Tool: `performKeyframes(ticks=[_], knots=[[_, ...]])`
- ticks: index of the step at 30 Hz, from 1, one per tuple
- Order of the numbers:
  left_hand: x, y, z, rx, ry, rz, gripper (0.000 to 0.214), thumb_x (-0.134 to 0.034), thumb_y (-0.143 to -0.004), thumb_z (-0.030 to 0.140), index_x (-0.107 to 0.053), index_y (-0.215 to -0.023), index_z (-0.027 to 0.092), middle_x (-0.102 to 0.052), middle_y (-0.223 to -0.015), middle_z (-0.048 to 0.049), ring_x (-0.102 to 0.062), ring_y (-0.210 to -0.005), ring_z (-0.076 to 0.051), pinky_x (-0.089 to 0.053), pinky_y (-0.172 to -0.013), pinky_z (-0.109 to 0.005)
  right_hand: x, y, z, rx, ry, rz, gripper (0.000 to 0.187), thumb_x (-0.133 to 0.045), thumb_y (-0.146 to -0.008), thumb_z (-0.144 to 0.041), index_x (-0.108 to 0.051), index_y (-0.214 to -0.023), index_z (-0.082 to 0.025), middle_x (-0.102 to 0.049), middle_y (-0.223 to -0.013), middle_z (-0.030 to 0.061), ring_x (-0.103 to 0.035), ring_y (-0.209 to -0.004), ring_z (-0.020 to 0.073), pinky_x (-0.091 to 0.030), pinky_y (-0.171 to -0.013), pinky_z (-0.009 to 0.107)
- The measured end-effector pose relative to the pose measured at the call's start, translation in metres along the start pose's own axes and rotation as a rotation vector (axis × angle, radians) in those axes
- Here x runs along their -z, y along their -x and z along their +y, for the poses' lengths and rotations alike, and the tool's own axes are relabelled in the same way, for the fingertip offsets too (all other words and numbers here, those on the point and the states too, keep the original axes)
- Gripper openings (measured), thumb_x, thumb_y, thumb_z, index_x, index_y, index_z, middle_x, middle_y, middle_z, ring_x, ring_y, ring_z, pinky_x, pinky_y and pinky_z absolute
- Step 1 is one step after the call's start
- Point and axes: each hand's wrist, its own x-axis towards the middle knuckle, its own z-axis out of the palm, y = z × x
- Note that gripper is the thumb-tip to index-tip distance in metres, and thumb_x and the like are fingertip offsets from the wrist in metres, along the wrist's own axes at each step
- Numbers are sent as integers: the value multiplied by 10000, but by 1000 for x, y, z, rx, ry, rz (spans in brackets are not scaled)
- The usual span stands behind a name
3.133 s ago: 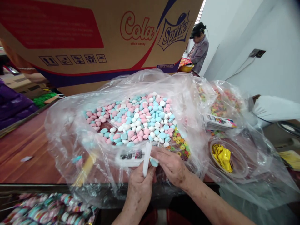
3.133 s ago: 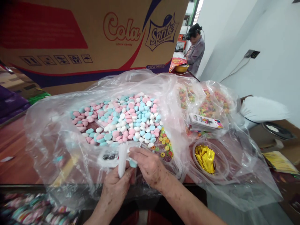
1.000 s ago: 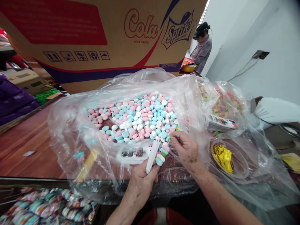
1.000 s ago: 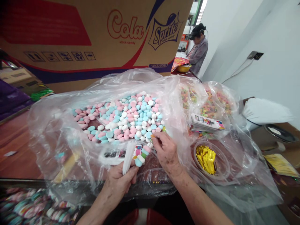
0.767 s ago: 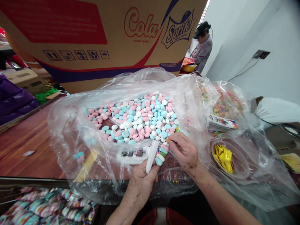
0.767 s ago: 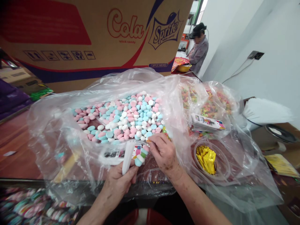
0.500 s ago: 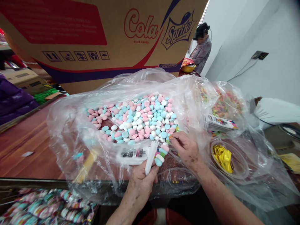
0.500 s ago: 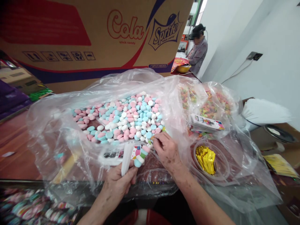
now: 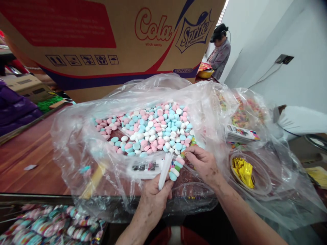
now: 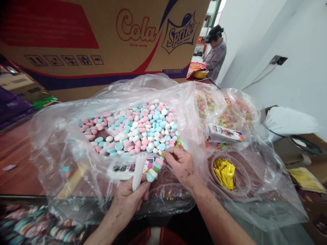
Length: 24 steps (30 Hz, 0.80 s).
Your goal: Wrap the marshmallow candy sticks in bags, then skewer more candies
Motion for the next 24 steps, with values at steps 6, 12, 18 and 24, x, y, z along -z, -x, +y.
performKeyframes(ticks=[6,12,18,24], knots=[[1,0,-3,-6,4,-22,234,-600,-802,391,-687,-806,174,-527,-478,39,-356,-350,-81,-239,-354,-195,2,-4,-2,-158,-296,-93,199,-695,-731,-317,-628,-867,-188,-642,-753,-1,-589,-679,135,-472,-628,249],[6,0,-11,-22,-23,-78,264,-580,-835,399,-708,-889,174,-550,-535,21,-356,-365,-79,-252,-346,-189,0,0,-6,-284,-460,-217,237,-776,-658,-284,-685,-849,-176,-658,-727,-5,-592,-660,122,-472,-635,244],[4,1,-8,-42,18,-10,274,-640,-788,414,-663,-689,160,-545,-518,18,-381,-368,-75,-263,-352,-189,-3,2,-6,-206,-384,-192,313,-732,-705,-333,-656,-967,-180,-656,-723,-8,-598,-640,127,-480,-635,258],[-2,4,4,8,135,115,319,-684,-729,458,-671,-757,141,-579,-515,20,-464,-329,-83,-300,-349,-182,23,-22,-5,52,225,34,231,-510,-864,-353,-650,-929,-181,-660,-799,23,-594,-715,161,-460,-650,275]])
